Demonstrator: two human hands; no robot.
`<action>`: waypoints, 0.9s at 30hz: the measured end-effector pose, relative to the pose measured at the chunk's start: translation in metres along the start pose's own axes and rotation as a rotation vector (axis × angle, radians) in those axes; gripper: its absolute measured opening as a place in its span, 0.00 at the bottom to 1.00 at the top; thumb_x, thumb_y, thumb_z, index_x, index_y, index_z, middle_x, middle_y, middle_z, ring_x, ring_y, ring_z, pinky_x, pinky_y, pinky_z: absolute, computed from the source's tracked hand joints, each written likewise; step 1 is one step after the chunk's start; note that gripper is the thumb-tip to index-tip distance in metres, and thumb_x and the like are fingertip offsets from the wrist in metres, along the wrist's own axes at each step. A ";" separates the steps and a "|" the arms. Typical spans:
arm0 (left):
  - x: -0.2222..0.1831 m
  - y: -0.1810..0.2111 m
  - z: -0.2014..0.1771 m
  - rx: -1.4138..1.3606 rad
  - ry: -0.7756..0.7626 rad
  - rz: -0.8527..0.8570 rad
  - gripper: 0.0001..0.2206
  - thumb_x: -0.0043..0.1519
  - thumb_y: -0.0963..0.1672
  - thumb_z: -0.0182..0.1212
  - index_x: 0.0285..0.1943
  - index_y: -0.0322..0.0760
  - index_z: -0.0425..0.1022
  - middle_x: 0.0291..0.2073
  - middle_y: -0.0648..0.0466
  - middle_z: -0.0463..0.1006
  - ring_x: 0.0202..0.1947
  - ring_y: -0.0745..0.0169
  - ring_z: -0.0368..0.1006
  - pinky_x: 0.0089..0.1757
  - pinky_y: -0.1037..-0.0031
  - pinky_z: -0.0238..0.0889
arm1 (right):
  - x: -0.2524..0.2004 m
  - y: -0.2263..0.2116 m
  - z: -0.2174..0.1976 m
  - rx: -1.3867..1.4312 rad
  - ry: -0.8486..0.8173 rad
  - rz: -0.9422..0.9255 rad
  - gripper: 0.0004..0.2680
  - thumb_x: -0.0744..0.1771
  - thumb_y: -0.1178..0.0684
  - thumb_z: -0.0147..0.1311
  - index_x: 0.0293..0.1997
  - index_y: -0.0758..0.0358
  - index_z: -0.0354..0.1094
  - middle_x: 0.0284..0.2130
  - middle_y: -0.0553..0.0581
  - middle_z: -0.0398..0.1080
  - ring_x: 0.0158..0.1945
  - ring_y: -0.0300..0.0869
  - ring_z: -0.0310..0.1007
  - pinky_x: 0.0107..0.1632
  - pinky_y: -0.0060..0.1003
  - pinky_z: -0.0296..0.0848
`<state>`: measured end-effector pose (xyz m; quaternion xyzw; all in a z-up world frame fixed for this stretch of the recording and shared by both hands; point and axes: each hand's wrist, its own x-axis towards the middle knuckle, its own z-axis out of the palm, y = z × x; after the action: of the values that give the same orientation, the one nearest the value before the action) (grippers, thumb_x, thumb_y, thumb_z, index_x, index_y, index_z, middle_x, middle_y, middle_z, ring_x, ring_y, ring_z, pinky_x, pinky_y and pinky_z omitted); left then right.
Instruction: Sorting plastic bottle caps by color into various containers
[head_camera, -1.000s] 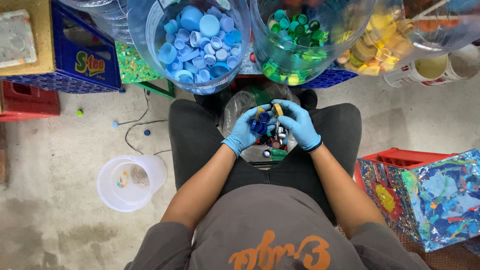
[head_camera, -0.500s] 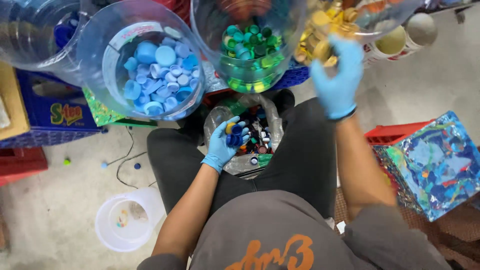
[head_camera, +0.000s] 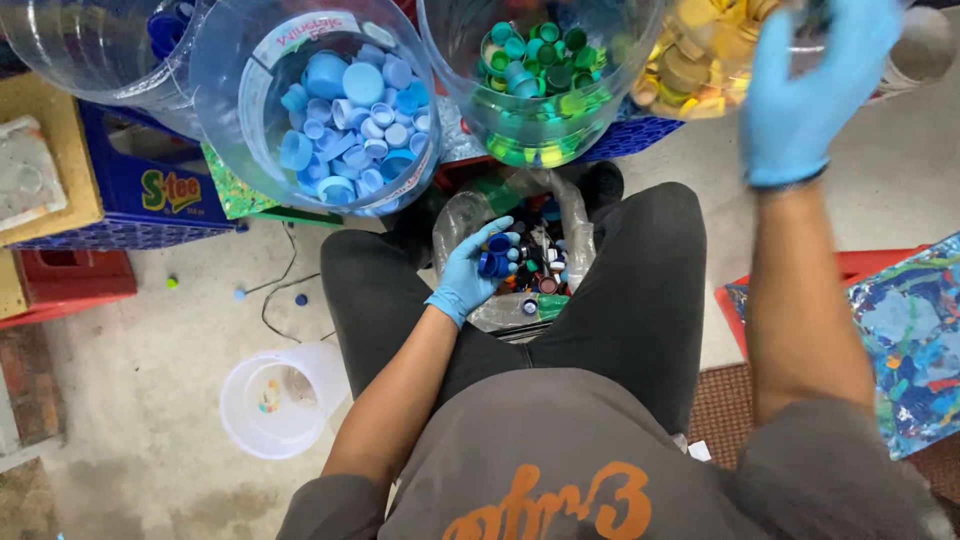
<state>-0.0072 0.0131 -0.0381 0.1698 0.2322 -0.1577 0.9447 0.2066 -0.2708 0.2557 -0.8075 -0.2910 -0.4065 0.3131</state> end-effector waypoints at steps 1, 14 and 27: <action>0.000 0.000 0.001 -0.005 -0.013 -0.006 0.23 0.67 0.49 0.56 0.69 0.37 0.71 0.51 0.41 0.81 0.41 0.46 0.81 0.40 0.58 0.81 | -0.011 -0.021 0.004 0.085 0.067 -0.014 0.11 0.67 0.74 0.61 0.52 0.73 0.73 0.40 0.66 0.72 0.41 0.57 0.68 0.51 0.52 0.67; 0.005 -0.015 -0.012 -0.017 0.001 -0.034 0.20 0.66 0.51 0.57 0.63 0.40 0.76 0.40 0.45 0.83 0.30 0.46 0.79 0.30 0.61 0.78 | -0.213 -0.126 0.120 0.362 -0.906 0.295 0.08 0.68 0.51 0.58 0.50 0.57 0.77 0.46 0.65 0.70 0.49 0.65 0.71 0.49 0.56 0.72; -0.020 0.003 0.044 -0.025 0.169 -0.141 0.14 0.61 0.50 0.66 0.49 0.39 0.83 0.21 0.53 0.80 0.25 0.50 0.81 0.30 0.64 0.79 | -0.206 -0.120 0.111 0.417 -0.915 0.565 0.09 0.68 0.50 0.60 0.51 0.59 0.76 0.45 0.60 0.77 0.53 0.58 0.74 0.57 0.51 0.72</action>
<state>-0.0059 0.0030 0.0091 0.1539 0.3243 -0.2061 0.9103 0.0691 -0.1566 0.0629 -0.8687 -0.2441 0.1495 0.4043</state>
